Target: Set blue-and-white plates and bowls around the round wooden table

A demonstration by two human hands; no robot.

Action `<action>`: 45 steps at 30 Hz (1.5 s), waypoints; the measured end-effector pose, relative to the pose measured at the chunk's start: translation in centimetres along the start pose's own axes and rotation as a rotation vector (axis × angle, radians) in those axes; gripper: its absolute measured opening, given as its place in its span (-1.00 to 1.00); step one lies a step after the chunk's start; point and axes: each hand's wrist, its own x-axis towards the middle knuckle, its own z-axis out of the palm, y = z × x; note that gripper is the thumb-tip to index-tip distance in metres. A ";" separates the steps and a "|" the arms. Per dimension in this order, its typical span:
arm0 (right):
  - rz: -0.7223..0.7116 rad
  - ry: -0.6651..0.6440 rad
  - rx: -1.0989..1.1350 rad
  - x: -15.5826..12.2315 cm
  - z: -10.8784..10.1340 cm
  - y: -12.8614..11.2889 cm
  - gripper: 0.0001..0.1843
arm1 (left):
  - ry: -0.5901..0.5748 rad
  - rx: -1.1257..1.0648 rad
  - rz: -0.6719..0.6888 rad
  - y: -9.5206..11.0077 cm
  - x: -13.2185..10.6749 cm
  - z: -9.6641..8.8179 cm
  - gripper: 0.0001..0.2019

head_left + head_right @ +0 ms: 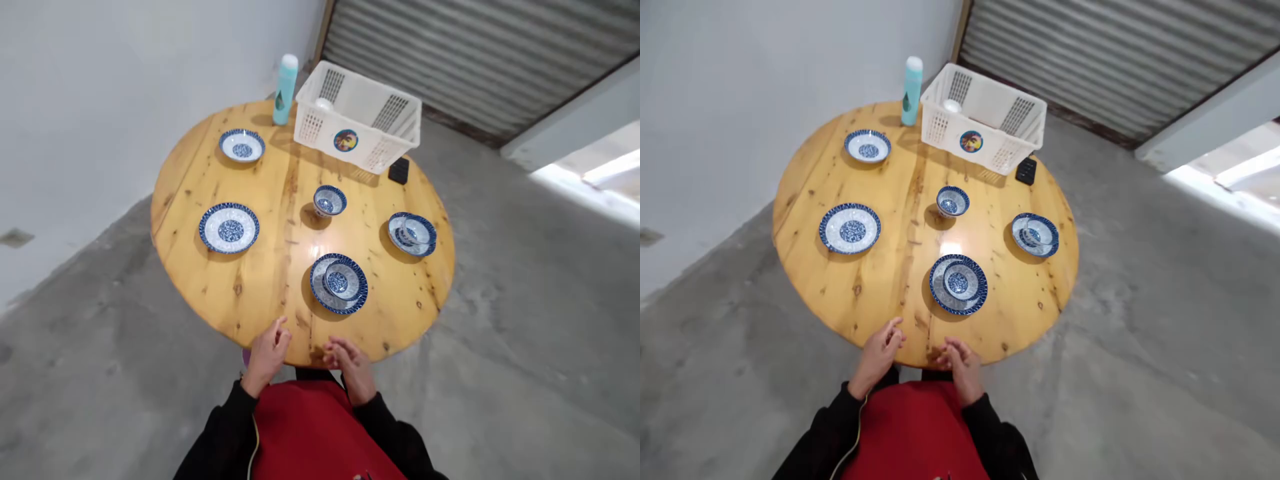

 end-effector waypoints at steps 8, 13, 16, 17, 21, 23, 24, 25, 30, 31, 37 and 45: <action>-0.017 -0.138 0.006 -0.3 1.0 -0.3 -0.43 | -0.045 0.052 -0.005 0.4 -2.3 0.1 -0.53; -0.050 -0.203 0.007 1.3 0.1 -0.4 -0.49 | 0.007 -0.015 -0.020 0.2 -3.3 1.0 -0.49; -0.002 -0.240 0.024 1.7 -0.8 0.2 -0.51 | 0.047 -0.050 -0.045 0.4 -3.2 1.6 -0.42; 0.011 -0.237 0.032 1.8 -1.1 0.3 -0.52 | 0.056 -0.053 -0.051 0.6 -3.1 1.8 -0.40; -0.020 -0.203 0.033 2.2 -2.9 0.9 -0.54 | 0.043 -0.072 -0.033 1.9 -3.1 2.8 -0.38; -0.034 -0.197 0.020 2.3 -3.7 1.3 -0.54 | 0.033 -0.064 -0.018 2.6 -3.4 3.5 -0.39; -0.036 -0.198 0.013 2.4 -4.0 1.5 -0.54 | 0.033 -0.055 -0.011 2.9 -3.7 3.8 -0.40; -0.035 -0.203 0.006 2.4 -4.3 1.8 -0.55 | 0.035 -0.046 -0.007 3.1 -4.0 4.1 -0.41; -0.017 -0.298 -0.061 2.3 -4.0 3.4 -0.59 | 0.074 -0.034 -0.053 2.4 -6.7 4.9 -0.43; -0.016 -0.330 -0.083 2.2 -3.7 3.6 -0.60 | 0.091 -0.037 -0.069 2.0 -7.4 4.8 -0.43; 0.001 -0.505 -0.226 1.1 -1.2 4.4 -0.63 | 0.192 -0.080 -0.110 0.8 -9.2 3.3 -0.45; -0.080 -0.432 -0.271 -0.1 6.2 4.5 -0.69 | 0.134 -0.099 -0.022 -1.5 -8.0 -4.4 -0.44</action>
